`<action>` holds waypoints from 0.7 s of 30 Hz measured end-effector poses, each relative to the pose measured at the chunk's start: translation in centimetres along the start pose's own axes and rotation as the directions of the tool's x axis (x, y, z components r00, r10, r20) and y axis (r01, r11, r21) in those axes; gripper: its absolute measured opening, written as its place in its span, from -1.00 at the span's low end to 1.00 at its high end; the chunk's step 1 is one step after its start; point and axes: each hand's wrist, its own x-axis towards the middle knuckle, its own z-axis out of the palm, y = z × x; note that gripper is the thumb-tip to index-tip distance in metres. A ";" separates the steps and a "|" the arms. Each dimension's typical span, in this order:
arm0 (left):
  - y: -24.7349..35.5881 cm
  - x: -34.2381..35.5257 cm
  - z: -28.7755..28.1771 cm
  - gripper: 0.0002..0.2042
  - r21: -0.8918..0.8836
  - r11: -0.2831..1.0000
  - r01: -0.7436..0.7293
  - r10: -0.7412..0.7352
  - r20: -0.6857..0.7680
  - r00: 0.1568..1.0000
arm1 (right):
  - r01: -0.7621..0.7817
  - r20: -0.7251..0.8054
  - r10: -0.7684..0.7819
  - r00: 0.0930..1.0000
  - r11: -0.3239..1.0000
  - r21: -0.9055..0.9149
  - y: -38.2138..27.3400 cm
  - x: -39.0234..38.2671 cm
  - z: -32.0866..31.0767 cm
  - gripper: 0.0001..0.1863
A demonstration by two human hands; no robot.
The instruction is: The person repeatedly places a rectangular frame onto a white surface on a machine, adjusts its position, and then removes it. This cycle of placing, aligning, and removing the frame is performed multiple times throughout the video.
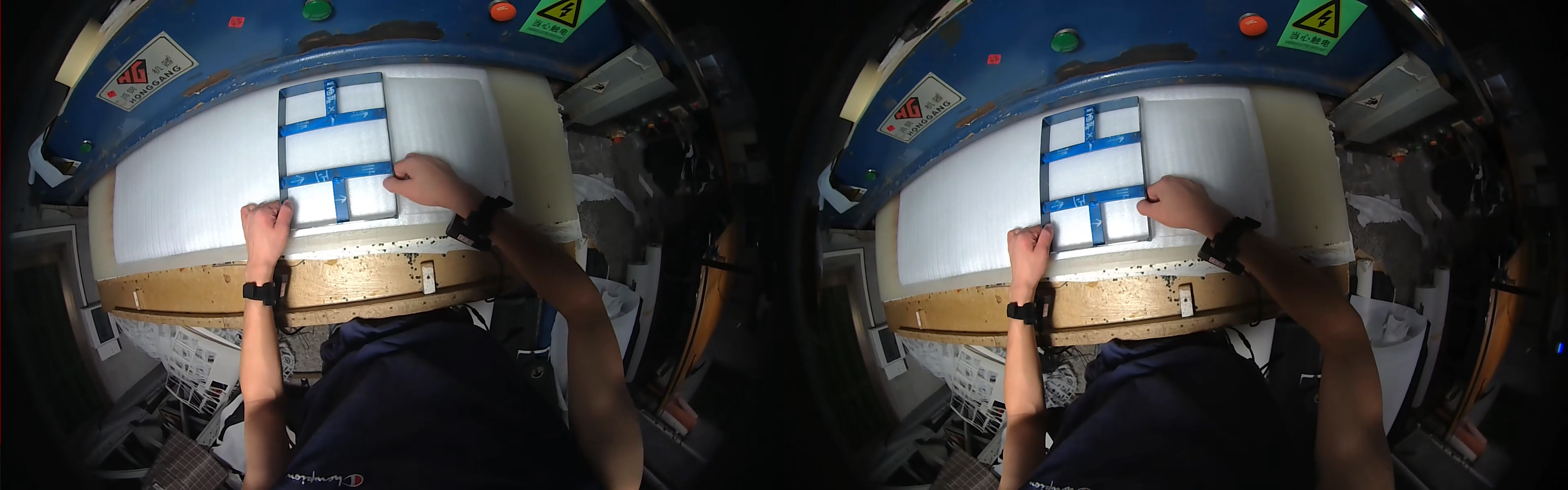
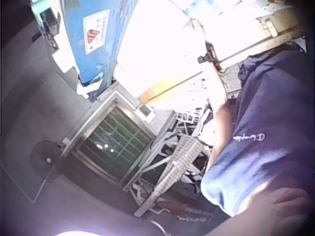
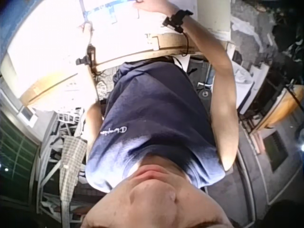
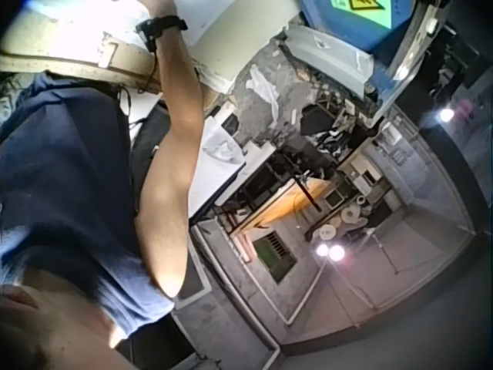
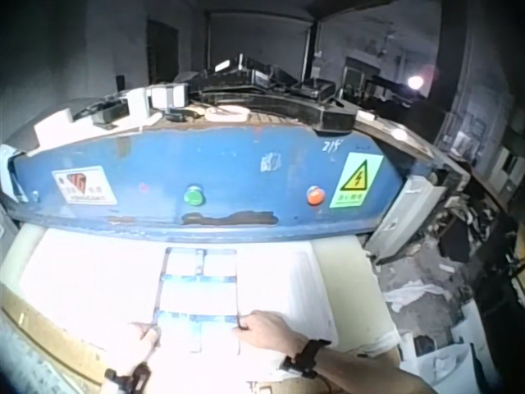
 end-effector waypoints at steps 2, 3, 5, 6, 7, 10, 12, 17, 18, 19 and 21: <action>0.1 0.0 0.1 -0.58 0.006 1.000 -0.029 0.030 -0.018 0.999 | 0.009 -0.058 -0.006 0.998 0.998 0.055 0.4 0.1 0.7 -0.63; 0.0 0.0 0.2 -0.58 0.004 0.999 -0.040 0.040 -0.028 0.999 | 0.036 -0.107 -0.028 0.994 0.997 0.069 0.6 -0.1 1.0 -0.65; -0.4 0.0 0.5 -0.58 0.006 0.998 -0.061 0.061 -0.051 0.997 | 0.103 -0.195 -0.083 0.977 0.990 0.096 0.8 -0.2 1.7 -0.67; -0.6 0.0 0.7 -0.59 0.009 0.997 -0.072 0.073 -0.064 0.995 | 0.143 -0.233 -0.115 0.966 0.984 0.109 0.9 -0.2 1.9 -0.67; -0.7 -0.1 0.7 -0.59 0.013 0.996 -0.084 0.084 -0.077 0.993 | 0.183 -0.271 -0.145 0.951 0.976 0.121 1.0 -0.2 2.2 -0.67; -0.4 0.0 0.7 -0.61 0.001 0.994 -0.107 0.107 -0.094 0.990 | 0.198 -0.297 -0.161 0.941 0.975 0.098 1.3 0.0 2.2 -0.68; -0.7 -0.2 0.8 -0.61 -0.013 0.994 -0.109 0.107 -0.114 0.988 | 0.245 -0.319 -0.218 0.922 0.968 0.047 1.0 -0.3 2.1 -0.68; -1.2 0.3 0.5 -0.61 0.026 0.993 -0.114 0.116 -0.103 0.988 | 0.247 -0.333 -0.232 0.914 0.969 0.002 0.4 -0.3 1.8 -0.68; -1.3 0.5 0.4 -0.61 0.034 0.992 -0.120 0.123 -0.101 0.987 | 0.245 -0.335 -0.228 0.914 0.969 0.011 0.4 -0.1 1.8 -0.68; -1.3 0.6 0.3 -0.61 0.043 0.991 -0.126 0.129 -0.098 0.987 | 0.244 -0.336 -0.224 0.915 0.970 0.019 0.4 0.0 1.9 -0.68; -0.9 0.8 0.0 -0.62 0.045 0.990 -0.131 0.135 -0.101 0.986 | 0.233 -0.328 -0.214 0.920 0.972 0.019 0.5 0.1 2.1 -0.68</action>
